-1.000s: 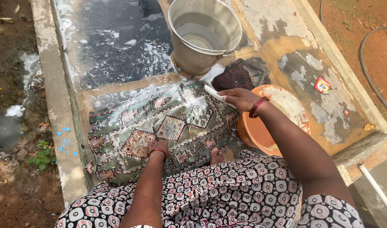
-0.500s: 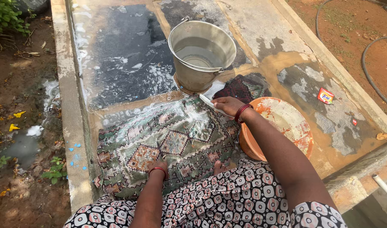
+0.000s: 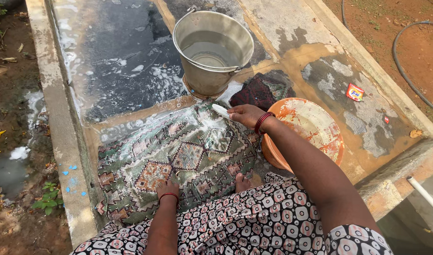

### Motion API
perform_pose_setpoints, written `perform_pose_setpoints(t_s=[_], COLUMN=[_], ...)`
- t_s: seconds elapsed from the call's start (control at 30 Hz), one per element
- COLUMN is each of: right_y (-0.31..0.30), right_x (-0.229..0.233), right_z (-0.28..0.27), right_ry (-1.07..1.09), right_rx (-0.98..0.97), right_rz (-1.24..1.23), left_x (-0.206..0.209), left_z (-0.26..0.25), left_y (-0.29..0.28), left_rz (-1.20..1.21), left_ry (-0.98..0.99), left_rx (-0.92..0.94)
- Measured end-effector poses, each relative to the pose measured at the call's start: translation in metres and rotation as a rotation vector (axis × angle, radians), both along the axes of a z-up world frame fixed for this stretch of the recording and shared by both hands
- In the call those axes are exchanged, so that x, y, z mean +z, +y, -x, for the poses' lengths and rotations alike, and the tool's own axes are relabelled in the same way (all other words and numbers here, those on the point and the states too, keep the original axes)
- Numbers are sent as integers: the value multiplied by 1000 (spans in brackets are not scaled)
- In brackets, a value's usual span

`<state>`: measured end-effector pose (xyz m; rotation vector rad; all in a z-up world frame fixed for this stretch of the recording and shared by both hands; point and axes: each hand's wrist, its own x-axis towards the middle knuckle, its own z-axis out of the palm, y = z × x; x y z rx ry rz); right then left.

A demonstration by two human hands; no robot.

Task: The person scrubs a patterned rug with a bar of soap on a concrete surface, repeatedly applying water from a bucket and rinsing the cloth.

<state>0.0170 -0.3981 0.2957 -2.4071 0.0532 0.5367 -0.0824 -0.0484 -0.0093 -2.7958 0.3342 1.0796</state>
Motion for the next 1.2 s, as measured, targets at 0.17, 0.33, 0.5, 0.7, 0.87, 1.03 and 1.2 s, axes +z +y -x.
perform_pose_setpoints(t_s=[0.17, 0.33, 0.5, 0.7, 0.87, 1.03, 1.2], right_y=[-1, 7, 15, -5, -28, -36, -38], right_x=[-15, -5, 15, 6, -14, -18, -9], right_z=[-6, -4, 7, 11, 12, 15, 21], right_ry=[-43, -49, 39, 23, 0, 47, 3], right_rx=[54, 67, 1, 6, 22, -29, 6], right_rz=[43, 77, 179, 159, 143, 128, 220], left_x=[-19, 31, 47, 0, 10, 0, -25], left_z=[-6, -11, -20, -43, -55, -58, -59], left_y=[-7, -15, -20, -27, -30, -30, -28], left_rz=[27, -6, 25, 86, 133, 122, 199], left_ry=[-185, -145, -14, -102, -134, -153, -257], left_rx=[6, 76, 94, 136, 175, 143, 188])
